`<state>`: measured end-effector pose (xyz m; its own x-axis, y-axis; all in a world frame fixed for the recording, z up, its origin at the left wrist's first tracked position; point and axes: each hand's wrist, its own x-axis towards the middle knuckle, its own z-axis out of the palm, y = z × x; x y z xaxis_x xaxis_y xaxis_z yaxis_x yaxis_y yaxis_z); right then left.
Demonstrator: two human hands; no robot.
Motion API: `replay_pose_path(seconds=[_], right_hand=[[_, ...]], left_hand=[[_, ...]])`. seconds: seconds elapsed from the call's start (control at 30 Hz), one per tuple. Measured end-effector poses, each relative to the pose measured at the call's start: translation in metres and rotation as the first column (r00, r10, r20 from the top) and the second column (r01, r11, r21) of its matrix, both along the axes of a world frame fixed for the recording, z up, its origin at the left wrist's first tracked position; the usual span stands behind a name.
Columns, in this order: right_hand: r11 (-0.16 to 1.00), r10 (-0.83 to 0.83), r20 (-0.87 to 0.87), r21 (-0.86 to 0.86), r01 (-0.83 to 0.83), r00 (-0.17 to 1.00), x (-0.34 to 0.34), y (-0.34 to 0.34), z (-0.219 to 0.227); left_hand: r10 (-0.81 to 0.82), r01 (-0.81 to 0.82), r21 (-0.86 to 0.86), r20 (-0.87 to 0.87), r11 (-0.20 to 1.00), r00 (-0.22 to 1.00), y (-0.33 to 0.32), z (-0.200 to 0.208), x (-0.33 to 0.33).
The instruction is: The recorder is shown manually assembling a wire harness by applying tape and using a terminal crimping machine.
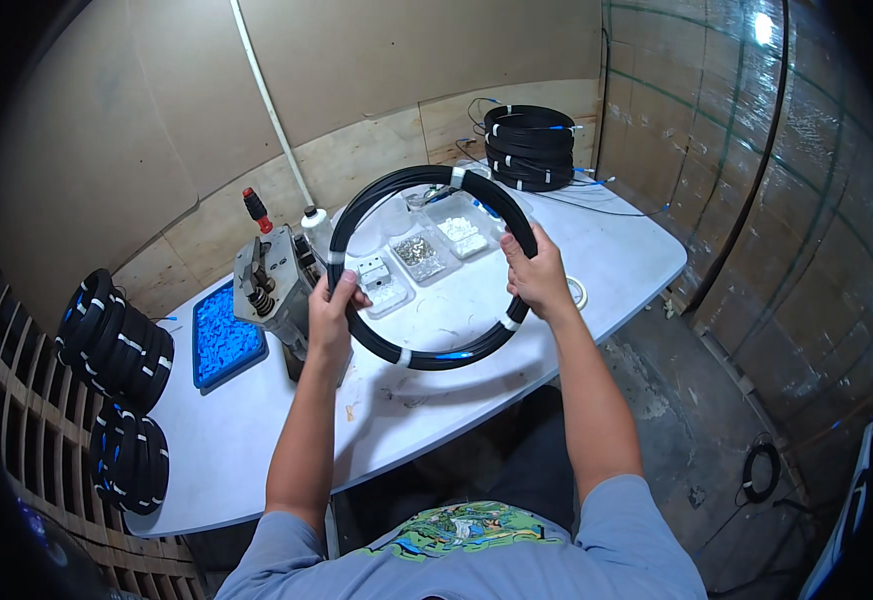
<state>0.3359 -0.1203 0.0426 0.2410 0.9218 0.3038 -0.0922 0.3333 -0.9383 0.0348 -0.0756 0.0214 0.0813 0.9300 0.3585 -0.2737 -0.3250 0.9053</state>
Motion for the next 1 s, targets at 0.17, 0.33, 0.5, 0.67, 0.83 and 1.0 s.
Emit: replay_pose_path(seconds=[0.17, 0.33, 0.5, 0.67, 0.83, 1.0], right_hand=[[0.999, 0.027, 0.463, 0.009, -0.036, 0.886, 0.011, -0.007, 0.049], [0.981, 0.040, 0.751, 0.095, -0.167, 0.659, -0.012, -0.009, 0.090], [0.988, -0.018, 0.811, 0.104, -0.114, 0.585, -0.022, -0.017, 0.107], [0.951, -0.218, 0.376, 0.289, 0.109, 0.901, 0.007, -0.001, 0.047], [0.994, 0.035, -0.226, 0.107, -0.011, 0.974, -0.051, -0.016, -0.005], [0.993, -0.024, -0.399, 0.093, 0.067, 0.917, -0.074, -0.013, -0.004]], left_hand=[[-0.063, 0.080, 0.051, -0.272, 0.995, 0.960, -0.010, 0.054, -0.005], [-0.035, 0.062, 0.032, -0.538, 0.998, 0.842, -0.011, 0.056, 0.000], [-0.023, 0.027, 0.008, -0.319, 1.000, 0.948, -0.015, 0.041, -0.009], [-0.022, 0.027, -0.082, 0.063, 0.996, 0.998, -0.017, 0.042, -0.011], [0.029, 0.061, -0.202, 0.414, 0.977, 0.910, -0.019, 0.034, -0.004], [0.108, 0.026, -0.284, 0.445, 0.958, 0.889, -0.029, 0.027, 0.009]])
